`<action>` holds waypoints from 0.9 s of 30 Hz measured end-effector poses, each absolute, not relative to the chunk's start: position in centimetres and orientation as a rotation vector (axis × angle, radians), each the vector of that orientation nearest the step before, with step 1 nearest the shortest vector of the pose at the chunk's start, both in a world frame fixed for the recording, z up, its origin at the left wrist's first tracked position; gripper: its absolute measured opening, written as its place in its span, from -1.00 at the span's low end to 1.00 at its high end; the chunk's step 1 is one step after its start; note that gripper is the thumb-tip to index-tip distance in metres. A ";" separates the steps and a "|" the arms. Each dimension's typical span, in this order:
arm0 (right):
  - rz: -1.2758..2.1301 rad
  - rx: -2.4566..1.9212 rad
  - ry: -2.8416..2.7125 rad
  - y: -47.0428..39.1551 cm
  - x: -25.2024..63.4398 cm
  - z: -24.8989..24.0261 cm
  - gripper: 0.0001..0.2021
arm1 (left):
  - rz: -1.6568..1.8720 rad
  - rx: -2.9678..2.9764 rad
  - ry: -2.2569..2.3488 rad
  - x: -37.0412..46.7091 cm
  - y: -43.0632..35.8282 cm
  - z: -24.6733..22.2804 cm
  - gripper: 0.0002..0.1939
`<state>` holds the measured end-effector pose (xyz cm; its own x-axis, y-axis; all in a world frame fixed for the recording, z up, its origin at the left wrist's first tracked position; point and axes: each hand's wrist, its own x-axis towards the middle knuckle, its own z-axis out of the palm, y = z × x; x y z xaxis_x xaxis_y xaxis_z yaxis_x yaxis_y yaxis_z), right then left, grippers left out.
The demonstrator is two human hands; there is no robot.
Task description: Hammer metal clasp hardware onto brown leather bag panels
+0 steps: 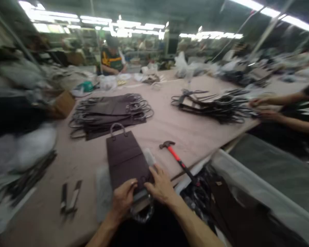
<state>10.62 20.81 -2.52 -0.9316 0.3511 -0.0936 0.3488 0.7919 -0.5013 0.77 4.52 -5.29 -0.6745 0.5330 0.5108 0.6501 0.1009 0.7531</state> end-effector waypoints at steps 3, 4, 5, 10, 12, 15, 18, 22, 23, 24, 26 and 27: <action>0.776 -0.517 -2.942 21.7 9.9 -4.0 -0.34 | -1.762 -1.030 -2.390 1.0 1.9 -5.5 -0.78; 0.765 -0.501 -2.935 21.8 10.0 -4.2 -0.34 | -1.851 -0.889 -2.418 1.0 2.0 -4.9 -0.78; 0.755 -0.489 -2.931 21.9 10.1 -4.2 -0.35 | -1.923 -0.748 -2.431 0.8 2.3 -4.1 -0.78; 0.700 -0.471 -2.917 21.4 10.4 -3.8 -0.34 | -1.795 -0.678 -2.473 -2.4 2.4 1.3 -0.79; 0.694 -0.467 -2.918 21.3 10.3 -3.8 -0.33 | -1.629 -0.506 -2.547 -5.2 1.5 2.1 -0.78; 0.712 -0.462 -2.923 21.3 10.4 -3.9 -0.32 | -1.200 -0.235 -2.740 -9.8 -0.5 1.2 -0.75; 0.719 -0.435 -2.960 21.6 10.4 -3.9 -0.27 | -0.693 -0.092 -3.003 -13.1 -2.3 -0.4 -0.72; 0.635 -0.379 -3.019 21.5 10.7 -3.0 -0.11 | -0.364 -0.084 -3.193 -14.0 -3.4 -1.1 -0.64; 0.582 -0.376 -2.999 21.2 11.1 -2.7 -0.11 | -0.343 -0.098 -3.210 -13.7 -3.5 -0.9 -0.65; 0.524 -0.381 -2.962 20.8 11.7 -2.4 -0.13 | -0.335 -0.102 -3.220 -13.2 -3.6 -0.8 -0.67; 0.414 -0.408 -2.852 20.0 13.3 -2.5 -0.25 | -0.341 -0.104 -3.222 -12.0 -3.7 -0.7 -0.70; 0.396 -0.446 -2.805 19.6 14.1 -2.9 -0.33 | -0.339 -0.118 -3.222 -11.5 -3.7 -0.9 -0.70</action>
